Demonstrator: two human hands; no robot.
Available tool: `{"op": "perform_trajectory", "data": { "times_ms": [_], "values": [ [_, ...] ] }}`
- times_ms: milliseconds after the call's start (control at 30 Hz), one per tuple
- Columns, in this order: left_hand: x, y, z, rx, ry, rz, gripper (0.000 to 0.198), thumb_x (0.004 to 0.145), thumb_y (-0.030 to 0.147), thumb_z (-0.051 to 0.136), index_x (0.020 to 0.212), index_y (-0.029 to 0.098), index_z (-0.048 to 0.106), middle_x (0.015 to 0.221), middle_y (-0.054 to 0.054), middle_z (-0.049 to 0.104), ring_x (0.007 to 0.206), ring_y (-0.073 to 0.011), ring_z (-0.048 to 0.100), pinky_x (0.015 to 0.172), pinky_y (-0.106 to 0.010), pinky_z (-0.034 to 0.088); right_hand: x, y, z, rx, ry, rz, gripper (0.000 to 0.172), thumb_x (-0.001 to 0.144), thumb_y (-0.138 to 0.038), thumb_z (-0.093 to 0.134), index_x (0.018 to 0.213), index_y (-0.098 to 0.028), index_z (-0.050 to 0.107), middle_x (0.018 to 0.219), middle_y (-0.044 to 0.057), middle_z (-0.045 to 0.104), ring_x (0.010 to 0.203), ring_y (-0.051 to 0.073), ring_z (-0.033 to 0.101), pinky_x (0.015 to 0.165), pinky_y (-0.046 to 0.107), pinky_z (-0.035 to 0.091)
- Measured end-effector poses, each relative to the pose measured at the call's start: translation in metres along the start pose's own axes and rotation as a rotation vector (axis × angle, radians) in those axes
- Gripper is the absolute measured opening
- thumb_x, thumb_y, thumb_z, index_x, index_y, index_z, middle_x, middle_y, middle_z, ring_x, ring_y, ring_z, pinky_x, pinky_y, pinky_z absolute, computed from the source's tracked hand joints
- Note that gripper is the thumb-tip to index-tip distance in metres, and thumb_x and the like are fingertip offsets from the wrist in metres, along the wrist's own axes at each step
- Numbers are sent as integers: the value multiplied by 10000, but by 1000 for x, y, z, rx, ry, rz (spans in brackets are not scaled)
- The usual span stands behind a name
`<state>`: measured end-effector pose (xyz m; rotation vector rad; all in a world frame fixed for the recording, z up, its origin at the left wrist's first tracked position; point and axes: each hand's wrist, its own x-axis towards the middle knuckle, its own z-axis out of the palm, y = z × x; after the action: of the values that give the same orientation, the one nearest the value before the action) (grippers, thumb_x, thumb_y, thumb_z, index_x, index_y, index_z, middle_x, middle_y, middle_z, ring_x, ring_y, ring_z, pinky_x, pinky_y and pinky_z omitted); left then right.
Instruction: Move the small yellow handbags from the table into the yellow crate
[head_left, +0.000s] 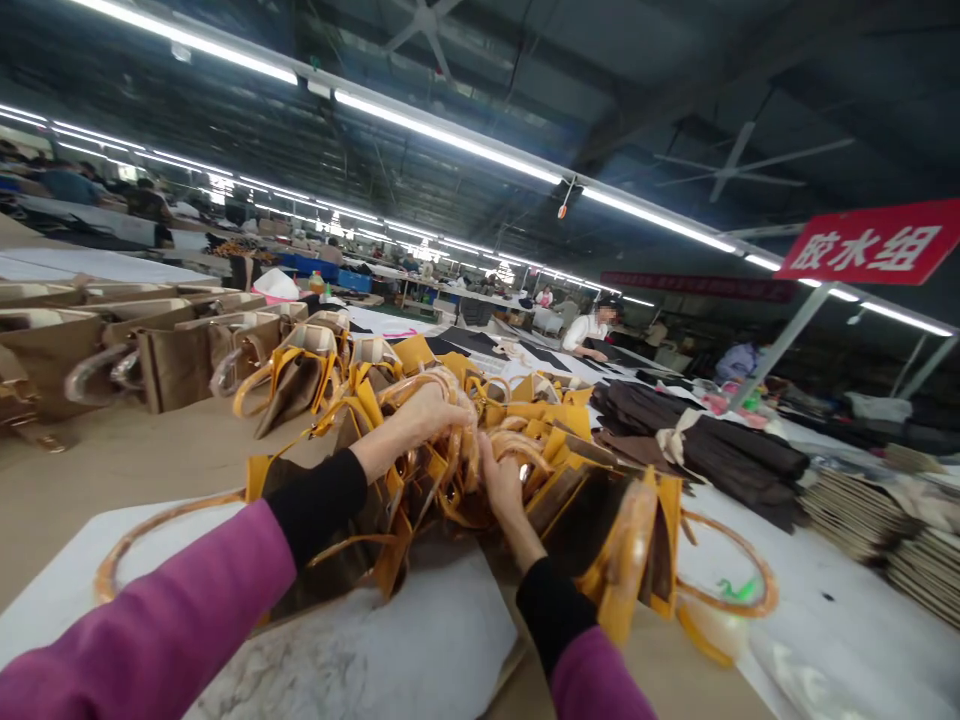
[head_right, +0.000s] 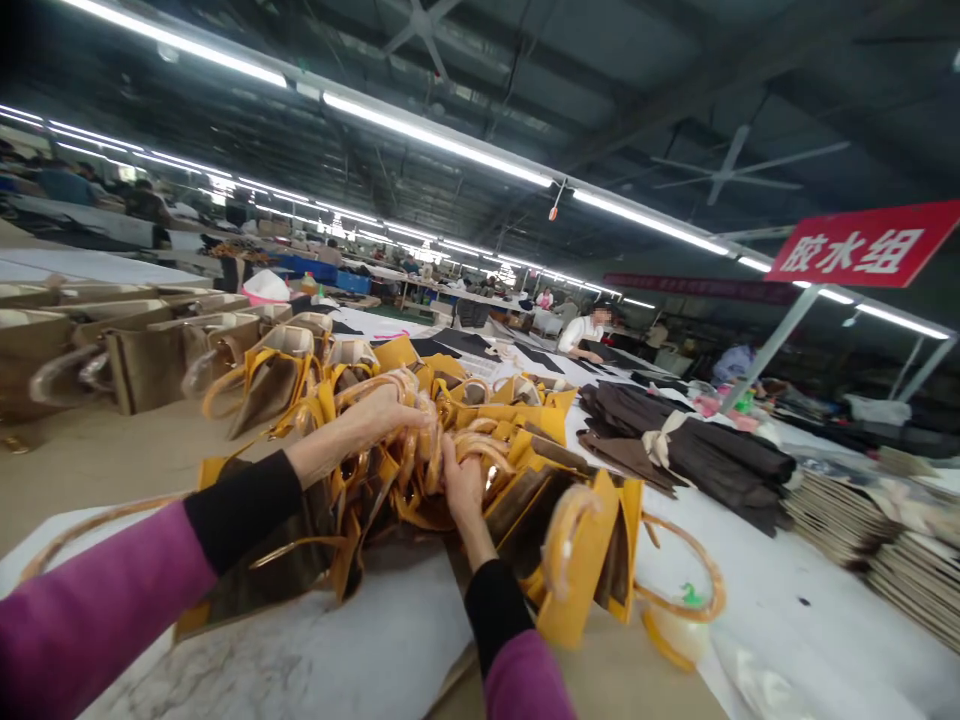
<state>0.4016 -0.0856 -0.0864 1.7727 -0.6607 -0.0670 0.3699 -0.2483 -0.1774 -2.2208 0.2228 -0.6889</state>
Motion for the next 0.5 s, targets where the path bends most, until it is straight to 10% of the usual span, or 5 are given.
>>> {"op": "perform_trajectory", "data": {
  "times_ms": [233,500],
  "values": [
    [-8,13,-3,490,187,-63,219,666,315,610,529,164,530,521,6,508,555,-136,510,531,-232,360,-29,21,19,-419,56,14,489,902,-428,364,908,-42,665,923,228,638,911,304,594,845,376,412],
    [-47,31,-26,934,209,-114,461,668,569,621,761,118,642,877,-201,665,924,-378,597,763,-405,436,-67,18,19,-644,23,-24,332,864,-270,444,912,-9,644,940,256,618,925,339,575,868,429,402]
  ]
}}
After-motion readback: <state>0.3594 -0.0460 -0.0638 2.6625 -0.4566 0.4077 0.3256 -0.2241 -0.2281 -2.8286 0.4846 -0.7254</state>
